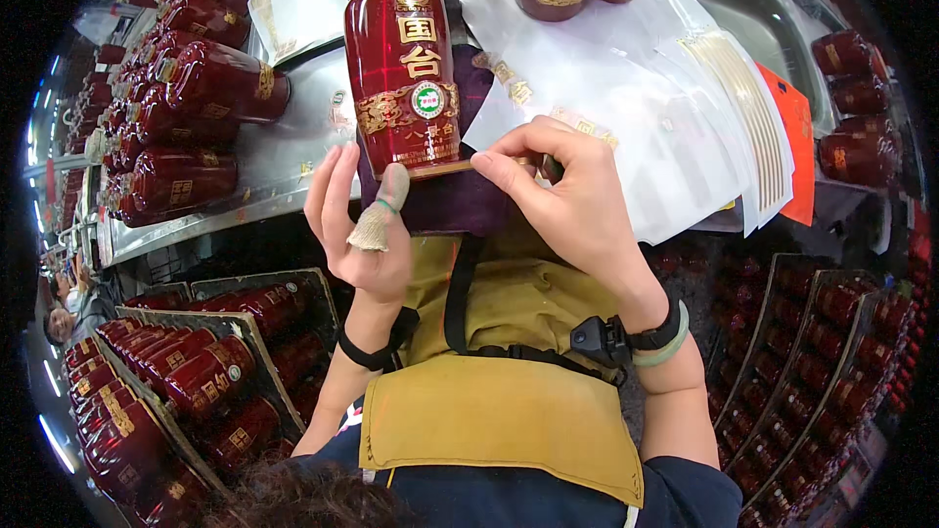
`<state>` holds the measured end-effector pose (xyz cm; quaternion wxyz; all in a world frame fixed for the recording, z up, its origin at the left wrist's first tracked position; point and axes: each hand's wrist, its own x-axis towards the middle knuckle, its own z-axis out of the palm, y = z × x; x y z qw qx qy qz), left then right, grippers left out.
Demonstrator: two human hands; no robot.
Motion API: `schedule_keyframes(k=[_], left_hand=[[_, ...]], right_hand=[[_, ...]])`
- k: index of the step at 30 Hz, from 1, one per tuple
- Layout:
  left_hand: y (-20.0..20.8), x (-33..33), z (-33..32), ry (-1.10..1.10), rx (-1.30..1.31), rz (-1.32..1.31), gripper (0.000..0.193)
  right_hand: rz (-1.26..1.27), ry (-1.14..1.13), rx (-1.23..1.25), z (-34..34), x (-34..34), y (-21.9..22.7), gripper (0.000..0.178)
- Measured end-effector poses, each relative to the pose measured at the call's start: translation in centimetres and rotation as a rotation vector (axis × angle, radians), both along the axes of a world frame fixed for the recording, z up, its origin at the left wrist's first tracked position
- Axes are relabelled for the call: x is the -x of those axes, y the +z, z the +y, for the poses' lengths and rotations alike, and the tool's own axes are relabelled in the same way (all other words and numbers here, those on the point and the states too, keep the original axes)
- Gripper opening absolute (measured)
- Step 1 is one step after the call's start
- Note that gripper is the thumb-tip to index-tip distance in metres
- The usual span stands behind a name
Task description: Applying gold decorative labels and strips to red glass bottles on a production line.
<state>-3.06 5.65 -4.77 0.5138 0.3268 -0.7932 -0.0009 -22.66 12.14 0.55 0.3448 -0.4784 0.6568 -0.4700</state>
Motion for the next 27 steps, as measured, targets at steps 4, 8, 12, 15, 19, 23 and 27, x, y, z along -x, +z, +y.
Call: schedule_keyframes(k=[4, 8, 12, 15, 19, 23, 27], left_hand=[[1.4, 0.5, -0.3, -0.132, -0.021, -0.002, 0.028], [0.1, 0.2, -0.4, -0.066, -0.164, 0.189, 0.026], [-0.8, -0.4, -0.4, -0.111, -0.157, 0.150, 0.035], [-0.9, -0.4, -0.4, -0.079, -0.107, 0.141, 0.034], [-0.2, 0.2, 0.2, 0.049, -0.030, 0.027, 0.036], [1.7, 1.1, 0.1, -0.102, -0.134, 0.071, 0.026], [-0.6, -0.4, -0.5, -0.129, -0.196, 0.189, 0.038]], right_hand=[[0.021, -0.003, -0.023, -0.1, -0.2, -0.1, 0.016], [-0.034, 0.012, -0.004, -0.3, -0.7, 0.1, 0.015], [-0.020, 0.033, 0.022, -0.5, -0.7, 0.1, 0.015], [-0.009, 0.026, -0.024, -0.4, -0.6, -0.1, 0.015], [0.003, 0.028, 0.008, -0.5, -0.5, -0.4, 0.015], [0.004, 0.023, 0.014, -0.5, -0.6, -0.3, 0.015], [-0.009, 0.046, 0.021, -0.5, -0.9, 0.0, 0.016]])
